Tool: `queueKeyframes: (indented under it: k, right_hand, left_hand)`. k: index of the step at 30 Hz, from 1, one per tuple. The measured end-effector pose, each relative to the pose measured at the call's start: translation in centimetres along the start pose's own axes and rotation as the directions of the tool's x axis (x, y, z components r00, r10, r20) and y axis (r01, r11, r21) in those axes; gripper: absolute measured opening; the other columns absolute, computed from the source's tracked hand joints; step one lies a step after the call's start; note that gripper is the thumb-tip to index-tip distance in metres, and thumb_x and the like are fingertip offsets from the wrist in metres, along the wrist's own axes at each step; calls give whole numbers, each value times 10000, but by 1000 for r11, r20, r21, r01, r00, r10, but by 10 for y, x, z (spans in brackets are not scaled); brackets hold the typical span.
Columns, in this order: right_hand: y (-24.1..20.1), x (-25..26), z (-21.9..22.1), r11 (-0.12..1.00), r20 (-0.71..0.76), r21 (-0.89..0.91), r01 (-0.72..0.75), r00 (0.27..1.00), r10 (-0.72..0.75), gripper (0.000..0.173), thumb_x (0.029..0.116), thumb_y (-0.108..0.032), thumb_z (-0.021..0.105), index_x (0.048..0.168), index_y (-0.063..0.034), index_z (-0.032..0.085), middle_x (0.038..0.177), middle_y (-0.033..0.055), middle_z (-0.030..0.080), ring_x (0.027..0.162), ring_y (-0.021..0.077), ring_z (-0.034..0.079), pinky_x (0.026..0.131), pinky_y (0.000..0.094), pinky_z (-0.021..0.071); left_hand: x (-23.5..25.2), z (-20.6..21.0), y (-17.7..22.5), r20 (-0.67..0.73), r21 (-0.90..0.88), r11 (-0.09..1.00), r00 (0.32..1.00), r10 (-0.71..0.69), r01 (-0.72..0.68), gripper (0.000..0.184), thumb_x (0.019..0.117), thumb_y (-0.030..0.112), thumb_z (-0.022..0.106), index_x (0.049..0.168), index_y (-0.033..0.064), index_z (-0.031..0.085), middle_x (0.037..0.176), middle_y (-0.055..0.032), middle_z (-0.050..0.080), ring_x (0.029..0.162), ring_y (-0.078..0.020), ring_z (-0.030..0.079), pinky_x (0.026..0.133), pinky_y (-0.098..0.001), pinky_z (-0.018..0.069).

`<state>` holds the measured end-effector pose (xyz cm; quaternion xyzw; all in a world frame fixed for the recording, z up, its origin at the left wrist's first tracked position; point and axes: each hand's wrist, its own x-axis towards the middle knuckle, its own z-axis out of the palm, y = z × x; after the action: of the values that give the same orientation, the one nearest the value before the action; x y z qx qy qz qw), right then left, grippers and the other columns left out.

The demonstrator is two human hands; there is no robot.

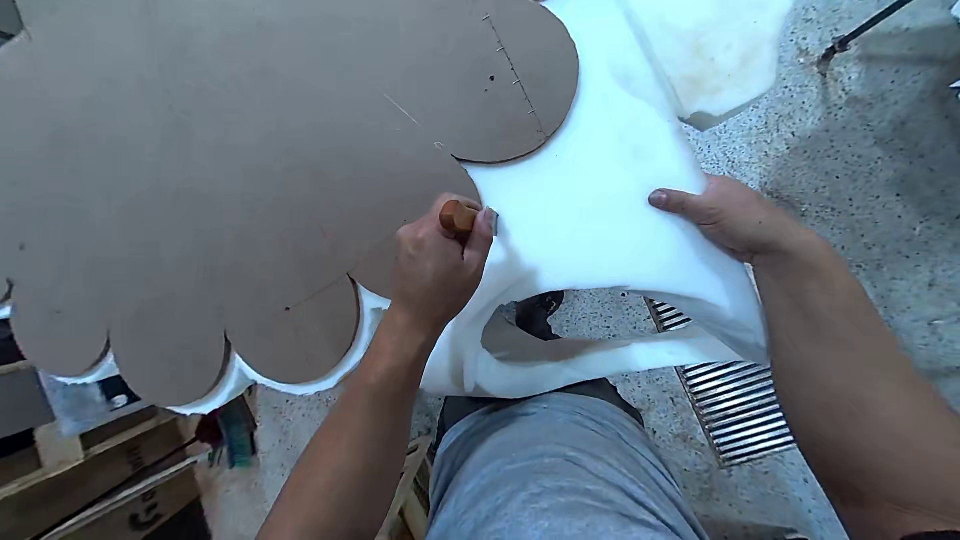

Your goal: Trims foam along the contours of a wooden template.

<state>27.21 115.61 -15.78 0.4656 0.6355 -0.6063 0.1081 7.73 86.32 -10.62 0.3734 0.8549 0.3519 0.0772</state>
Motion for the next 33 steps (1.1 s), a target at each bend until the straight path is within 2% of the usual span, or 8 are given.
queueKeyframes:
  k: [5, 9, 13, 19, 24, 27, 29, 33]
  right_hand:
    - [31, -52, 17, 999, -9, -9, -44, 999, 44, 479, 934, -474, 713, 1240, -116, 627, 871, 123, 742, 686, 251, 735, 601, 453, 638]
    - [77, -101, 42, 997, -35, 19, -81, 996, 82, 457, 923, -433, 745, 1214, -99, 635, 854, 140, 738, 672, 273, 732, 590, 468, 636]
    - [120, -137, 69, 989, -80, 78, -127, 988, 133, 460, 897, -401, 785, 1234, -123, 639, 863, 130, 742, 688, 269, 735, 613, 456, 640]
    - [130, -143, 74, 994, -145, 44, -100, 984, 105, 522, 869, -484, 785, 1208, -116, 637, 837, 116, 734, 667, 258, 728, 596, 473, 632]
    - [137, -140, 70, 992, -111, 100, -74, 990, 85, 558, 855, -484, 801, 1253, -133, 626, 863, 117, 741, 685, 261, 734, 602, 467, 637]
    - [142, -135, 70, 990, -105, 108, -87, 990, 98, 597, 831, -500, 819, 1271, -147, 623, 873, 118, 740, 700, 267, 735, 616, 478, 635]
    - [148, -132, 68, 989, -92, 119, -91, 991, 102, 617, 811, -525, 827, 1260, -151, 629, 864, 119, 740, 693, 266, 735, 610, 476, 636]
    - [150, -130, 67, 989, -73, 129, -78, 993, 88, 592, 805, -510, 837, 1240, -161, 640, 869, 105, 739, 699, 257, 734, 608, 465, 636]
  left_hand:
    - [-45, -15, 8, 41, 35, 999, 999, -4, 3, 211, 1036, 285, 609, 1081, 99, 700, 757, 20, 684, 592, -25, 621, 519, -237, 541]
    - [-99, -32, 12, 106, 82, 996, 994, 23, -32, 238, 1004, 292, 598, 1070, 99, 720, 781, 42, 690, 631, 2, 627, 542, -210, 547]
    - [-135, -33, 0, 107, 2, 996, 990, 90, -91, 239, 1001, 267, 599, 1044, 70, 728, 822, 25, 709, 681, 14, 647, 590, -178, 565]
    - [-145, -12, -12, 137, 48, 998, 990, 43, -50, 243, 1030, 282, 611, 1072, 65, 713, 785, -3, 711, 639, -28, 658, 574, -238, 577]
    - [-146, -16, 13, 25, 33, 999, 1000, 12, -13, 220, 1026, 249, 611, 1070, 53, 700, 797, -1, 719, 647, -37, 678, 576, -258, 603]
    - [-137, -1, 4, 31, 30, 996, 996, -81, 80, 221, 1038, 273, 605, 1071, 75, 698, 749, -2, 712, 575, -69, 668, 515, -296, 595]
    - [-131, -9, 15, 29, 21, 992, 991, -127, 126, 210, 1040, 277, 607, 1071, 89, 696, 749, 16, 712, 580, -69, 676, 515, -294, 604]
    - [-127, -13, 30, -84, -36, 992, 989, -121, 118, 194, 1046, 241, 601, 1085, 62, 666, 786, 12, 723, 600, -85, 699, 518, -303, 630]
